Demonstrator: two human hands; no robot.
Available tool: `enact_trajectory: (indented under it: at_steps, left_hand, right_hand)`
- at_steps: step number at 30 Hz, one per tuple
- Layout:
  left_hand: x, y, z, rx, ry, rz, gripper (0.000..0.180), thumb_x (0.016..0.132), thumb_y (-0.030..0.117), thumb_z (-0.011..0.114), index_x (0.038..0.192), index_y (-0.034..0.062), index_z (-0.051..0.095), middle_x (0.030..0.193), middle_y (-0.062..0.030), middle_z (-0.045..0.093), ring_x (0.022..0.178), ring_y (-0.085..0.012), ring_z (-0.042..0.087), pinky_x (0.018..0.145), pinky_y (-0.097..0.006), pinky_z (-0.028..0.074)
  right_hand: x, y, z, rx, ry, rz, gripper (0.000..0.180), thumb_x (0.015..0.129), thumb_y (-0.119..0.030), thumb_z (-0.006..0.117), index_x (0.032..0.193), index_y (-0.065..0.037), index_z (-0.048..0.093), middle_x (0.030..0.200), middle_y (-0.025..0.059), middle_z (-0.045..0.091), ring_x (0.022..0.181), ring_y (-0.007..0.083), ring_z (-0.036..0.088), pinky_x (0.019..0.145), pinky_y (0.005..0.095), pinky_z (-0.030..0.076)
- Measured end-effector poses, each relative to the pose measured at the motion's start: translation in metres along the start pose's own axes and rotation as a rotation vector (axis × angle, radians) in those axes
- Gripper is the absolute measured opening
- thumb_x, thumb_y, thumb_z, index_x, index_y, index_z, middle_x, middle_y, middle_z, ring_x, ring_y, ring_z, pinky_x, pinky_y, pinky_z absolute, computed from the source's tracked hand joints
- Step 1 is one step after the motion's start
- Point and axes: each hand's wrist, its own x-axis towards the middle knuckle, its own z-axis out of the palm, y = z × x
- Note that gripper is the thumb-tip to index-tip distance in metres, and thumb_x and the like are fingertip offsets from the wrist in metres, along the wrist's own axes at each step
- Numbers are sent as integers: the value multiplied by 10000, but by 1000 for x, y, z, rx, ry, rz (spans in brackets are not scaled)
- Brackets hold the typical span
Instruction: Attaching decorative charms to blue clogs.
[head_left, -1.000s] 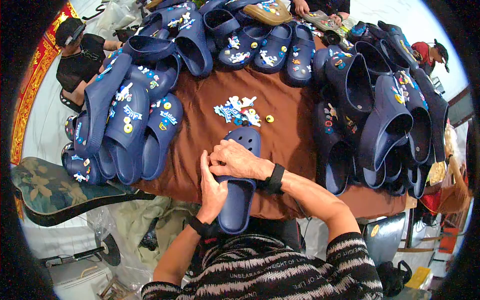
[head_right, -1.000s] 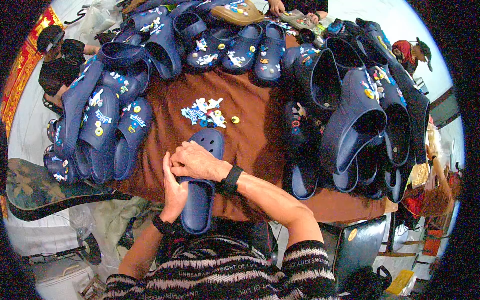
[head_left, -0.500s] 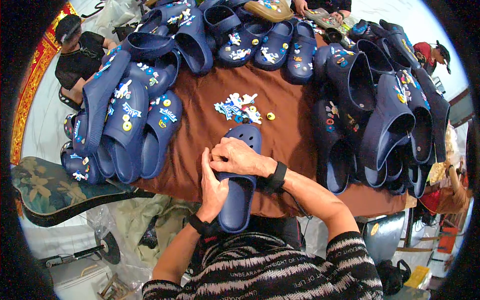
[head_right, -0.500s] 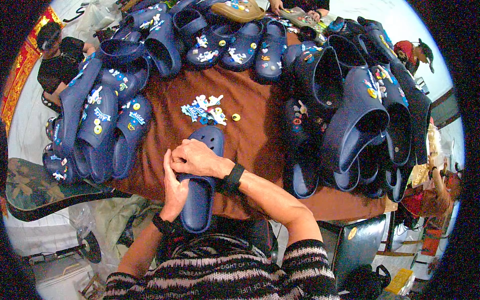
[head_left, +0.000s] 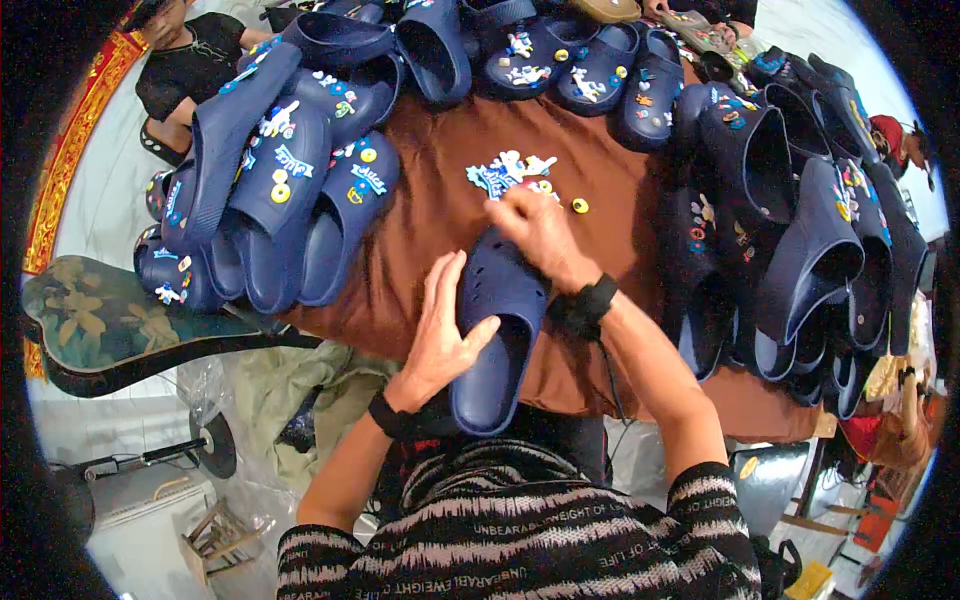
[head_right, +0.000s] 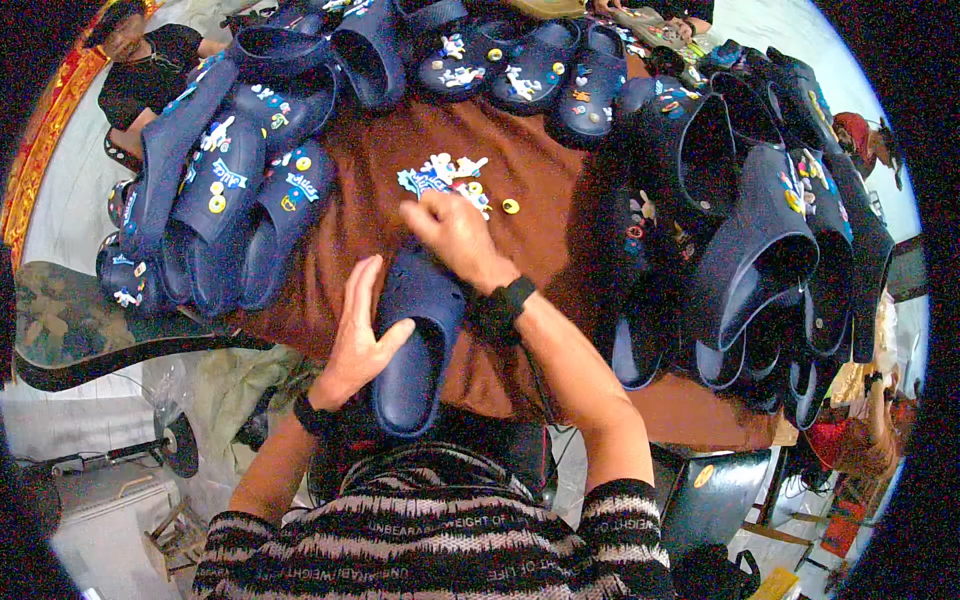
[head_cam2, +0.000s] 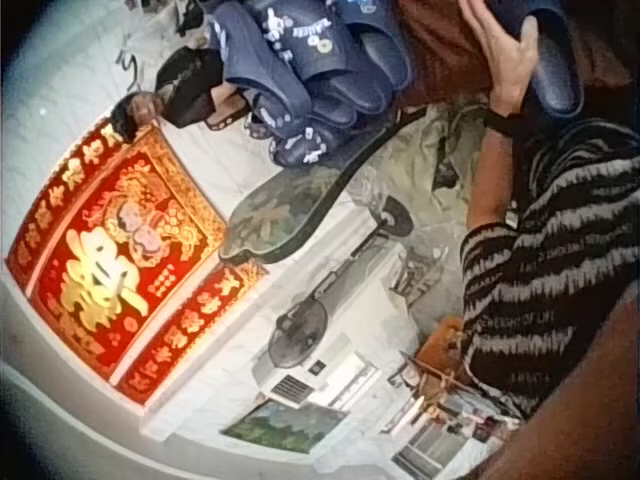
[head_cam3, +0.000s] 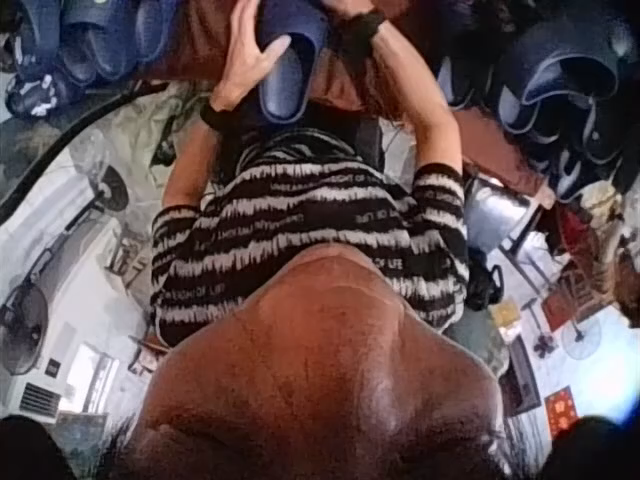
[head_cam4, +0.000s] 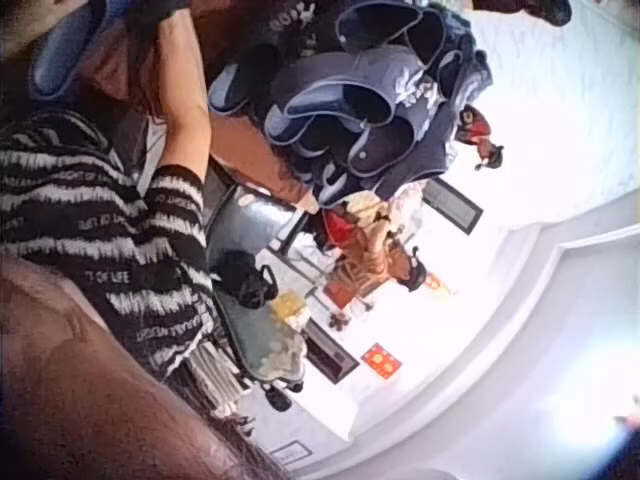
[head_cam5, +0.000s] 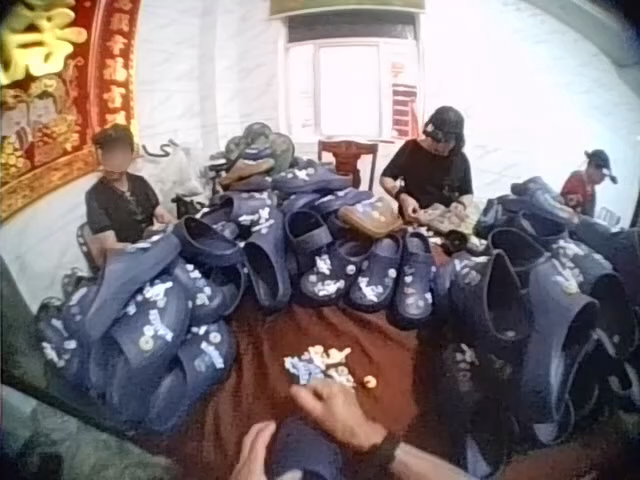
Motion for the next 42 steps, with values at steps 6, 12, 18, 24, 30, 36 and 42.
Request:
enact_trajectory:
  at_steps: [6,12,18,24,30,36,42]
  left_hand:
    - [18,76,-57,-258,130,252,523,964,241,619,1389,-43,508,1426,-214,493,1363,-350,447,1159,-439,322]
    - [24,182,-85,-950,-537,488,437,1014,315,539,1257,-42,612,1302,-205,607,1228,-336,565,1066,-414,421]
    - [-4,196,-51,-1160,-424,552,472,999,359,584,1251,-38,622,1261,-202,628,1195,-330,584,1029,-414,448]
    - [17,215,-18,-1349,-232,636,518,980,412,638,1244,-33,634,1212,-198,653,1154,-323,607,985,-414,481]
    - [17,207,-40,-1293,-559,399,433,1006,311,601,1272,-31,583,1250,-182,584,1177,-304,570,1033,-413,426]
    - [18,125,-48,-764,-371,-113,279,1015,171,576,1229,4,640,1188,-116,648,1157,-237,614,1029,-364,447]
    - [5,19,-34,14,60,5,416,952,137,633,1347,32,558,1386,-185,527,1316,-338,505,1093,-417,414]
  right_hand:
    - [57,38,-24,-32,93,19,391,944,-343,669,787,14,656,677,147,645,599,221,629,587,415,477]
    - [64,38,-51,-85,29,102,341,939,-306,660,941,30,722,784,137,709,737,180,677,698,356,529]
    - [24,46,-53,-232,-74,228,361,948,-334,631,954,15,728,827,192,712,813,278,699,752,410,525]
    - [-3,74,-57,-310,-184,313,383,949,-372,615,919,-4,716,888,262,699,910,439,688,801,506,517]
    - [6,89,-53,-173,-178,236,258,955,-197,607,1054,13,721,869,178,735,827,285,719,764,395,540]
    - [28,81,-57,-53,-74,298,236,987,-132,567,1088,51,677,876,64,696,730,135,667,650,282,545]
    - [10,48,-74,-232,-268,452,231,946,-128,540,1037,35,675,800,141,705,625,232,699,550,356,563]
